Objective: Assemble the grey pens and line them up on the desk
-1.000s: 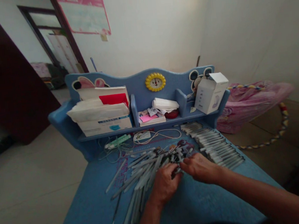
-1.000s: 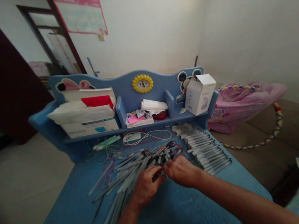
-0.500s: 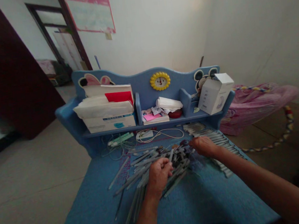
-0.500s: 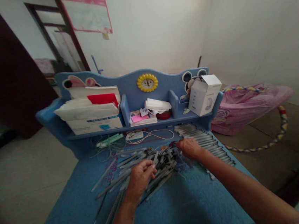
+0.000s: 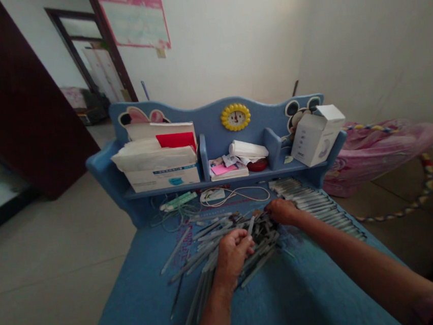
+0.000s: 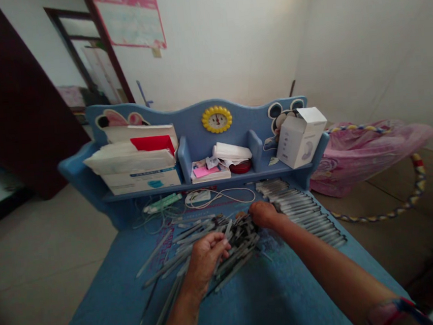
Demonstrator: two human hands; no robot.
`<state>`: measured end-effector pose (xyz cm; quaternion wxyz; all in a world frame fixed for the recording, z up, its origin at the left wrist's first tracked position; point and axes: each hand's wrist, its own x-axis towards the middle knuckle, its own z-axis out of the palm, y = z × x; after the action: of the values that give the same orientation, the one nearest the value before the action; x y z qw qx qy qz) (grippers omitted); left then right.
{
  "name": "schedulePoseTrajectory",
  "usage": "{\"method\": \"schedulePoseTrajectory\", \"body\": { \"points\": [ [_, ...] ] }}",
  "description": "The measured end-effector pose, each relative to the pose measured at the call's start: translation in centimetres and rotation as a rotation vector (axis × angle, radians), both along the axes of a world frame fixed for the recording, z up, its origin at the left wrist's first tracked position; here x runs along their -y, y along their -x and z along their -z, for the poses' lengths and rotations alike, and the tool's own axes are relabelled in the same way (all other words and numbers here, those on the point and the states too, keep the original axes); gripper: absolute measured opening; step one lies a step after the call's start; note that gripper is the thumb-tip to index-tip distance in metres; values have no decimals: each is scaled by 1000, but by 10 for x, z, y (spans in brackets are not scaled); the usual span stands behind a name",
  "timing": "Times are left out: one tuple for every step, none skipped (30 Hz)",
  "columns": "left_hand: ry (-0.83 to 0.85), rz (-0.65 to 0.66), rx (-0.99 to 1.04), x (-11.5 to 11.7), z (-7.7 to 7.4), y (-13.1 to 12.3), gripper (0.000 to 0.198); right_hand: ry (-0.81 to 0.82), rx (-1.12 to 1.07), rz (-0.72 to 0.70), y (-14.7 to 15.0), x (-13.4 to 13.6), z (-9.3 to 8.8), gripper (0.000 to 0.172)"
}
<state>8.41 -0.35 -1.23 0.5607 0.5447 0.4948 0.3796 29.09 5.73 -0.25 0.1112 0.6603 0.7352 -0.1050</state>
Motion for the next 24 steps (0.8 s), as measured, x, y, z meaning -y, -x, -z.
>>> {"method": "schedulePoseTrajectory", "body": {
  "points": [
    [1, -3, -1, 0, 0, 0, 17, 17, -12, 5, 0, -2, 2, 29],
    [2, -6, -2, 0, 1, 0, 17, 30, -25, 9, 0, -3, 3, 30],
    [0, -9, -1, 0, 1, 0, 17, 42, -40, 12, 1, -4, 4, 30],
    [-2, -10, 1, 0, 1, 0, 16, 51, -56, 17, 1, -5, 5, 30],
    [-5, -10, 4, 0, 1, 0, 16, 58, -74, 23, 1, -6, 6, 31],
    [-7, -11, 8, 0, 1, 0, 15, 65, -95, 30, 1, -7, 7, 31],
    [-7, -11, 11, 0, 1, 0, 16, 72, -120, 39, 2, -7, 7, 31],
    [-5, -11, 15, 0, 1, 0, 16, 76, -149, 50, 2, -8, 7, 31],
    [0, -15, 20, 1, 0, 0, 16, 76, -184, 62, 2, -8, 8, 31],
    [8, -19, 28, 1, -1, 0, 16, 73, -226, 78, 2, -8, 8, 31],
    [19, -24, 40, 1, -1, 1, 16, 66, -275, 95, 1, -8, 7, 31],
    [31, -27, 55, 1, -2, 1, 17, 55, -331, 116, 1, -7, 7, 29],
    [43, -29, 72, 1, -2, 1, 17, 42, -396, 139, 0, -5, 6, 27],
    [55, -30, 89, 1, -3, 1, 18, 28, -468, 164, 0, -2, 4, 24],
    [66, -29, 102, 1, -3, 1, 19, 17, -549, 190, 0, 1, 2, 21],
    [75, -26, 113, 1, -4, 2, 19, 8, -638, 213, 0, 5, -1, 18],
    [82, -22, 120, 1, -4, 2, 20, 2, -735, 231, 1, 9, -4, 16],
    [86, -13, 125, 2, -4, 2, 21, -1, -837, 244, 2, 13, -7, 16],
    [88, -1, 129, 2, -4, 2, 21, -2, -940, 250, 4, 17, -11, 17],
    [87, 13, 132, 2, -4, 1, 21, 0, -1039, 251, 6, 20, -15, 18],
    [84, 28, 135, 3, -4, 1, 21, 6, -1130, 250, 9, 24, -18, 21],
    [81, 43, 141, 3, -4, 0, 20, 15, -1209, 247, 11, 26, -22, 23],
    [79, 56, 150, 4, -4, 0, 20, 28, -1275, 245, 13, 28, -24, 26],
    [79, 66, 158, 4, -4, -1, 19, 43, -1329, 245, 15, 30, -27, 28]
  ]
}}
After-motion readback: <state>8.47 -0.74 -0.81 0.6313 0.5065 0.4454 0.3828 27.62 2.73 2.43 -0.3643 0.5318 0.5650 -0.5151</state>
